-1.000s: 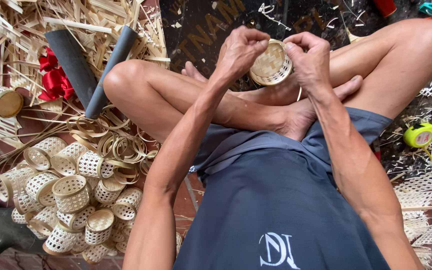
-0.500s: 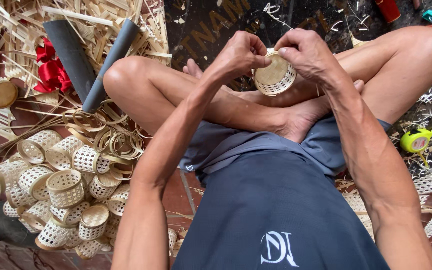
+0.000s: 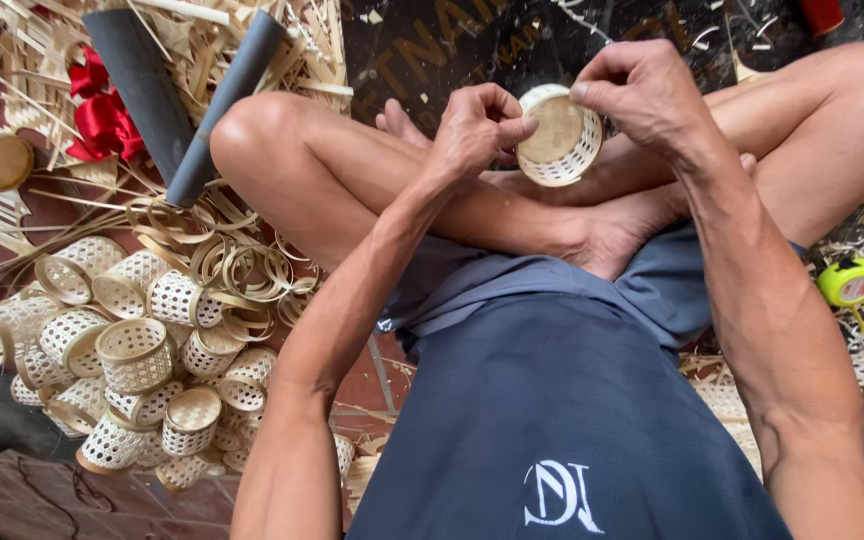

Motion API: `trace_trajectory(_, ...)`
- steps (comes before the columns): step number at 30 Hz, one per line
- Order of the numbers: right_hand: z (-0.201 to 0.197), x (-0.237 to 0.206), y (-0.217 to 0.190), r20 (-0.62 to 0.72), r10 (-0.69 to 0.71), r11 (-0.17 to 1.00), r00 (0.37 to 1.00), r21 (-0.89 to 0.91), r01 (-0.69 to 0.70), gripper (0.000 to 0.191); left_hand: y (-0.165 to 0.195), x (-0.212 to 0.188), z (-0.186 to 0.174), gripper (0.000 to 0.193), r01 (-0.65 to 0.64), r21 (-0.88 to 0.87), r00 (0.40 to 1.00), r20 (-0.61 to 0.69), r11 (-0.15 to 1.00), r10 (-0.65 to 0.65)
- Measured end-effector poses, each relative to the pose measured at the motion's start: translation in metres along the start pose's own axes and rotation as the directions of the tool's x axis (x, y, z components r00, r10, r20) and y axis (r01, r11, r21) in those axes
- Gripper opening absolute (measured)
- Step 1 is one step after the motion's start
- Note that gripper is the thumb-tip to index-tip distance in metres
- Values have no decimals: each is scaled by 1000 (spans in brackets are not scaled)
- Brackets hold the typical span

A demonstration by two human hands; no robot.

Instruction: The person sits on the floor assembling small woven bamboo baskets. They fit a woven bamboo cylinder onto a round wooden base, tuck and weave thin bamboo strips around the rim to secure it, then apply glue from a squeeze bottle along the rim and base edge while rotating the basket to seat the parts.

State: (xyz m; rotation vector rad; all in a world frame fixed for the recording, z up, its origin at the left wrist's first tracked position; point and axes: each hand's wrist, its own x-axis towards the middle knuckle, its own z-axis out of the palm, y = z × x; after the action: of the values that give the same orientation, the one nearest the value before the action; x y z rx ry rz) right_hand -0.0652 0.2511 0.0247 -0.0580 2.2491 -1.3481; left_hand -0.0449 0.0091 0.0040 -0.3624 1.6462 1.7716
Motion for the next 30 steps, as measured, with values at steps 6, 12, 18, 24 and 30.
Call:
trace_trajectory(6, 30, -17, 16, -181, -43, 995, 983, 85, 59, 16, 8, 1, -5, 21, 46, 121, 997, 58, 992, -54)
trace_trajectory(12, 37, -22, 9, -238, 71, 982, 969, 185, -26, 15, 52, 28, 2, 21, -189, 469, 967, 240, 863, 81)
trace_trajectory(18, 18, -42, 5, -181, 366, 890, 913, 356, -286, 11, 54, 32, 7, 20, -80, 476, 983, 182, 876, -9)
trace_trajectory(24, 41, -32, 7, -245, 217, 942, 945, 307, -136, 15, 39, 16, 1, 20, -32, 404, 999, 49, 914, 13)
trace_trajectory(30, 41, 2, 2, -104, -109, 991, 989, -90, 100, 19, 28, -4, -21, 23, 43, 299, 999, -42, 953, -32)
